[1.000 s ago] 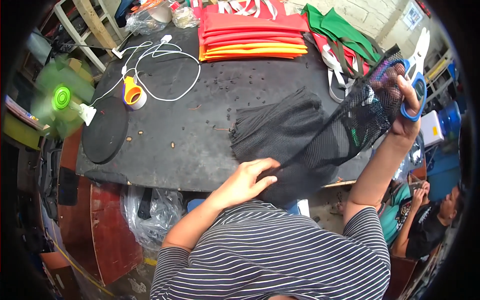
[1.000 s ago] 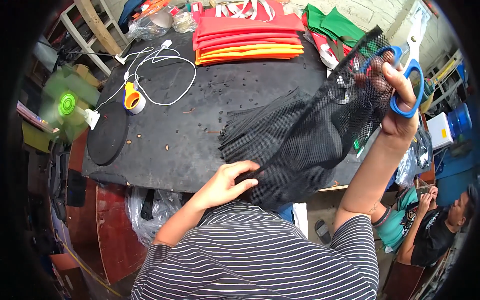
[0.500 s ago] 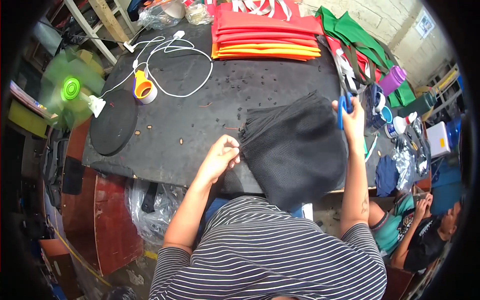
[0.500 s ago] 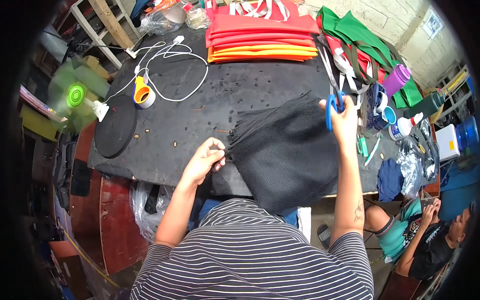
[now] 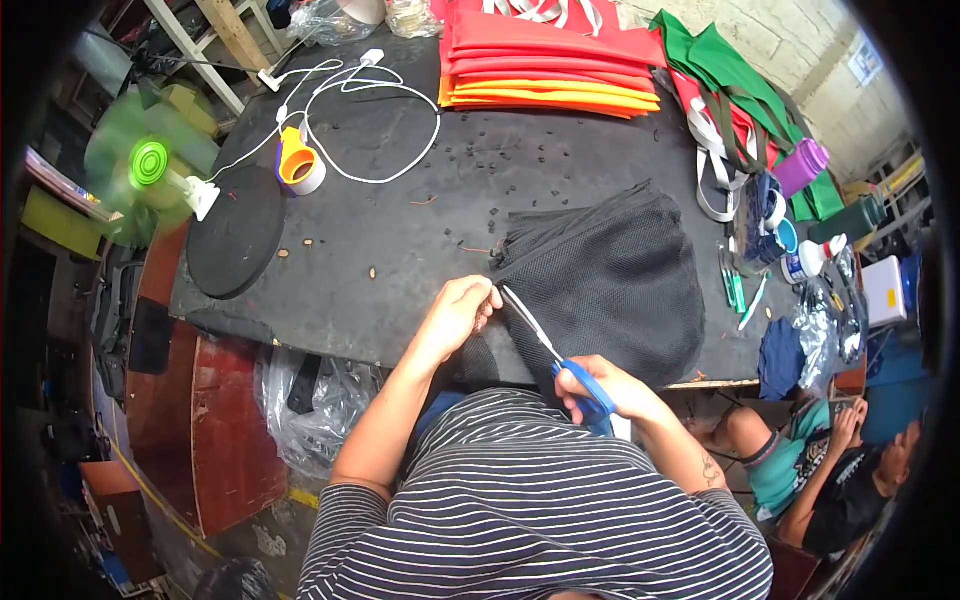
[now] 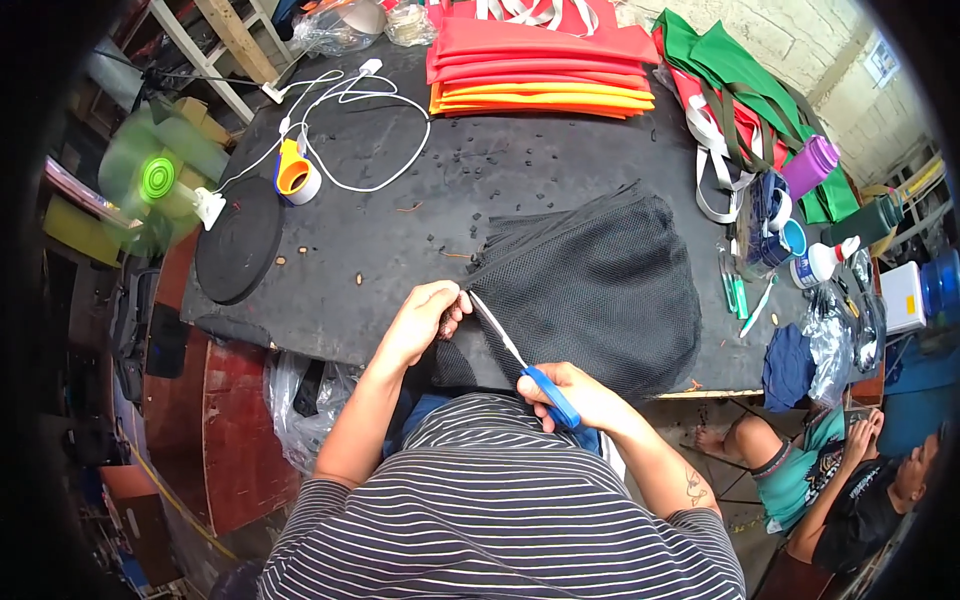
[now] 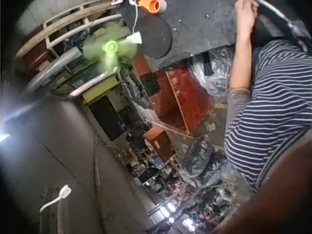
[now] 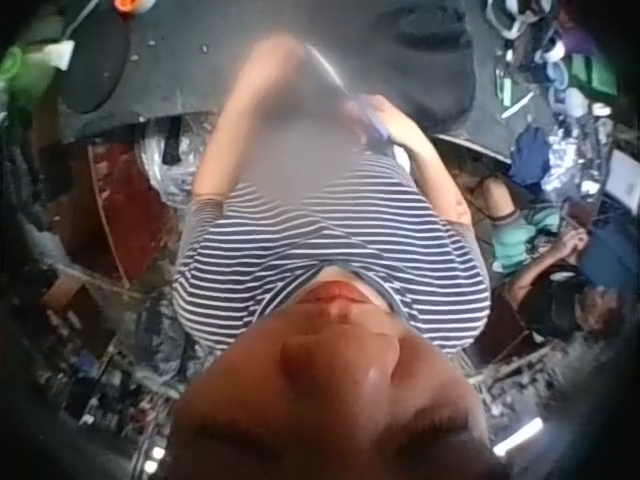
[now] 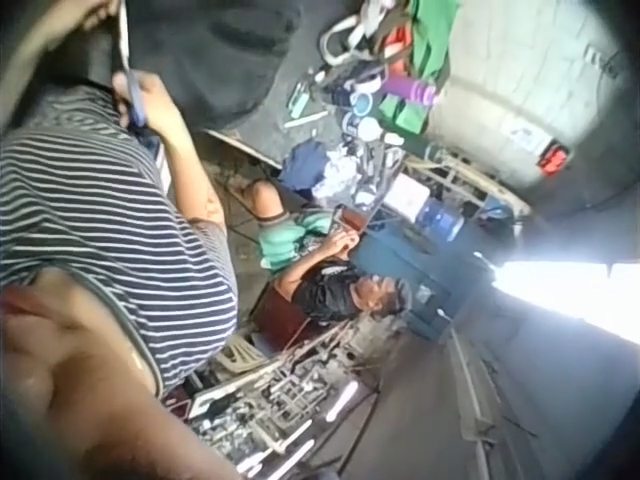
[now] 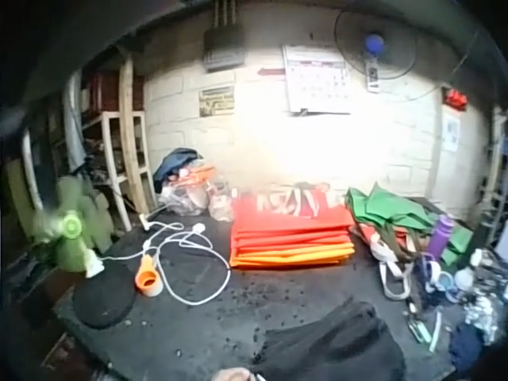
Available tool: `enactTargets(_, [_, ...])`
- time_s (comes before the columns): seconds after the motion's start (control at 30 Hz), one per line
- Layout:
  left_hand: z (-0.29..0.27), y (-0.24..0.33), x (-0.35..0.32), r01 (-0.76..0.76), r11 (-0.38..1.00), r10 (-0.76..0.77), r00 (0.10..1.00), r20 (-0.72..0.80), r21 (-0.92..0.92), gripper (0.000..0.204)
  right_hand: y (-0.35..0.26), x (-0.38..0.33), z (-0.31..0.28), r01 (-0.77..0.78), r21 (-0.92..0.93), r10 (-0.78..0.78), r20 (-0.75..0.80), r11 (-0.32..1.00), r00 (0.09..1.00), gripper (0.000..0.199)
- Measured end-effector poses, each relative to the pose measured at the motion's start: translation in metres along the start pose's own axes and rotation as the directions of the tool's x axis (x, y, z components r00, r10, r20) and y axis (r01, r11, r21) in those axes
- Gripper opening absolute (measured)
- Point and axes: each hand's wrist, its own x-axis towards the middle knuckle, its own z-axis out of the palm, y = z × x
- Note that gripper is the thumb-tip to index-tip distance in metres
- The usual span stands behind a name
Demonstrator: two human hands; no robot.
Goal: The recorder uses scissors to cut through multiple layers of black mesh fabric at a workbench.
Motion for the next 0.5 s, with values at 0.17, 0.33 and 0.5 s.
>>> enactTargets(0.17, [-0.001, 0.006, -0.002, 0.100, 0.995, -0.098, 0.992, 0.080, -0.027, 0.028, -0.004, 0.004, 0.004, -0.042, 0.029, 0.042, 0.001, 0.999, 0.999, 0.040])
enactTargets(0.33, [0.002, 0.015, -0.005, 0.135, 0.991, -0.132, 0.985, 0.114, -0.019, 0.028, -0.010, 0.010, 0.008, -0.002, 0.062, 0.005, -0.049, 0.998, 0.999, 0.035])
enactTargets(0.5, [0.001, 0.016, -0.005, 0.134, 0.991, -0.129, 0.981, 0.144, -0.025, 0.028, -0.010, 0.016, 0.008, 0.006, 0.038, -0.003, -0.090, 0.999, 0.996, 0.032])
